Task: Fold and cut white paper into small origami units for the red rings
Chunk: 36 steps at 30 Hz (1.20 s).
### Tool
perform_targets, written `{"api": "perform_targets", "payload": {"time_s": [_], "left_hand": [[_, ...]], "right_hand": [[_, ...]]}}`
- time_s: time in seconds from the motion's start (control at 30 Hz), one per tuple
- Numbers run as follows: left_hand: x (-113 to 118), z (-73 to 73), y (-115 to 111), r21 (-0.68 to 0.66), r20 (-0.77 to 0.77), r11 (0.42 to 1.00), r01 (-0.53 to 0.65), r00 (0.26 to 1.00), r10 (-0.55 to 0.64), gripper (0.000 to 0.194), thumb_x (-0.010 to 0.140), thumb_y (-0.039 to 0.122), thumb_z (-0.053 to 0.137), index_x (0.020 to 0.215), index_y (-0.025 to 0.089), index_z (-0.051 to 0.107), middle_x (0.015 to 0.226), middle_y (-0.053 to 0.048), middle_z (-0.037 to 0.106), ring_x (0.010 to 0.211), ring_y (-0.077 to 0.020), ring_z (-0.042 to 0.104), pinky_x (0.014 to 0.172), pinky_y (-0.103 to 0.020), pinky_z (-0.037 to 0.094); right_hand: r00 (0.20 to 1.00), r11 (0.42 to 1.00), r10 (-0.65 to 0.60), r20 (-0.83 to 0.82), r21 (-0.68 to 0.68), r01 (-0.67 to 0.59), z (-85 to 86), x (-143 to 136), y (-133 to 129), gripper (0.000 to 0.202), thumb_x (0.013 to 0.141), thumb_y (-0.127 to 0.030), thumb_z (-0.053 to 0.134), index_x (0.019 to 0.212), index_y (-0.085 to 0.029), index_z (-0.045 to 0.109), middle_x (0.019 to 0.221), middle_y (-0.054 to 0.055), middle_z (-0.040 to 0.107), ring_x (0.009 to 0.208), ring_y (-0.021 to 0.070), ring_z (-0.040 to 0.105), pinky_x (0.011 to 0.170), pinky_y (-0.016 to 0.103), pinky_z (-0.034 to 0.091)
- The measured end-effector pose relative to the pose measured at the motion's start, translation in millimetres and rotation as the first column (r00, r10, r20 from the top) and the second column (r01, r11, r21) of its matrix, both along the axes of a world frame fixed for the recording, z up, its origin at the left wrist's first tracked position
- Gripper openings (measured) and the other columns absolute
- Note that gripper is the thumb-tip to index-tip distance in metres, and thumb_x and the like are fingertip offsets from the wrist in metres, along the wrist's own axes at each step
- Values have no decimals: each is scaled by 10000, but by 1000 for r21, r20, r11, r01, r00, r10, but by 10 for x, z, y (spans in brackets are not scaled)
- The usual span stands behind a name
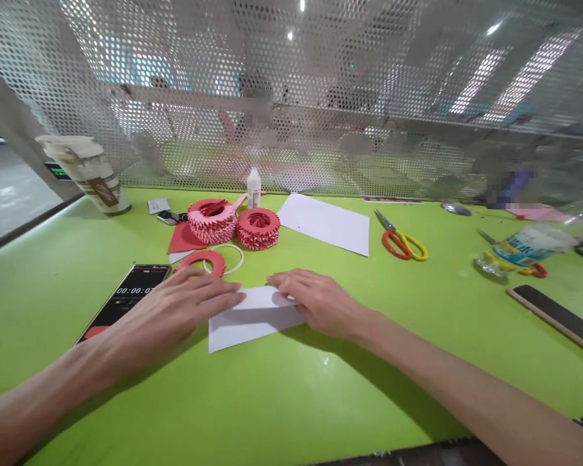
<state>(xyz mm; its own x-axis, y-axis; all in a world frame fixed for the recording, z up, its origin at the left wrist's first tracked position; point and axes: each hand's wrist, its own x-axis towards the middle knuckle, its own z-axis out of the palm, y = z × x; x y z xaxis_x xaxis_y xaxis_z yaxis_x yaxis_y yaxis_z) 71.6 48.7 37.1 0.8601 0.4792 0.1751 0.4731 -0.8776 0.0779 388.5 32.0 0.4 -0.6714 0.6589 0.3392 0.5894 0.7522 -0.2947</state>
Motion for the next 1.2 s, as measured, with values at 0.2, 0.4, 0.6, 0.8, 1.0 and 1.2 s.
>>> {"api": "perform_targets", "payload": {"time_s": [0.2, 0.4, 0.6, 0.8, 1.0, 1.2], "left_hand": [[17, -52, -66, -153, -50, 977, 147, 986, -157, 583, 997, 369, 675, 1543, 241, 518, 1678, -149, 481, 1520, -340, 485, 1245, -546, 400], [98, -167, -17, -156, -62, 985, 78, 994, -89, 369, 1123, 221, 403, 1431, 261, 601, 1614, -115, 562, 1420, -298, 583, 1141, -497, 510], [96, -199, -23, -121, -41, 986, 117, 992, -123, 434, 1082, 170, 460, 1505, 242, 529, 1566, -125, 584, 1324, -309, 614, 1070, -498, 541], [141, -321, -34, -34, -47, 983, 180, 982, -182, 419, 1089, 188, 436, 1494, 210, 546, 1611, -92, 568, 1392, -295, 578, 1148, -490, 467], [163, -448, -66, 32, -36, 980, 194, 980, -193, 483, 1085, 283, 464, 1556, 185, 504, 1671, -91, 503, 1471, -295, 547, 1173, -452, 442], [150, -463, -108, 101, -34, 975, 198, 980, -196, 625, 914, 54, 454, 1511, 191, 580, 1616, -80, 570, 1411, -301, 615, 1073, -415, 507]], "right_hand": [[995, 995, 48, 83, -92, -40, 50, 70, -148, 186, 963, -140, 637, 1124, -214, 581, 1546, 171, 614, 1459, 323, 543, 1197, 555, 466], [983, 982, -174, 59, -70, 178, 1, -69, -97, 171, 1101, -237, 488, 1165, -182, 636, 1321, 170, 749, 1185, 319, 713, 997, 513, 585], [955, 968, -247, 163, 78, 237, -81, -209, -67, 356, 1114, -237, 472, 1404, -120, 643, 1408, 185, 719, 1260, 328, 703, 1072, 544, 564], [954, 983, -179, 242, 86, 163, -187, -191, -49, 446, 1140, -257, 432, 1512, -52, 568, 1591, 184, 568, 1469, 312, 559, 1232, 536, 467], [963, 986, -164, 212, 32, 161, -181, -168, -2, 440, 1151, -303, 419, 1495, -95, 597, 1583, 144, 586, 1487, 302, 540, 1243, 551, 447], [987, 988, -153, 53, -9, 153, -196, -61, 100, 424, 1063, -387, 645, 1386, -115, 676, 1460, 162, 696, 1392, 312, 628, 1161, 527, 513]]}}
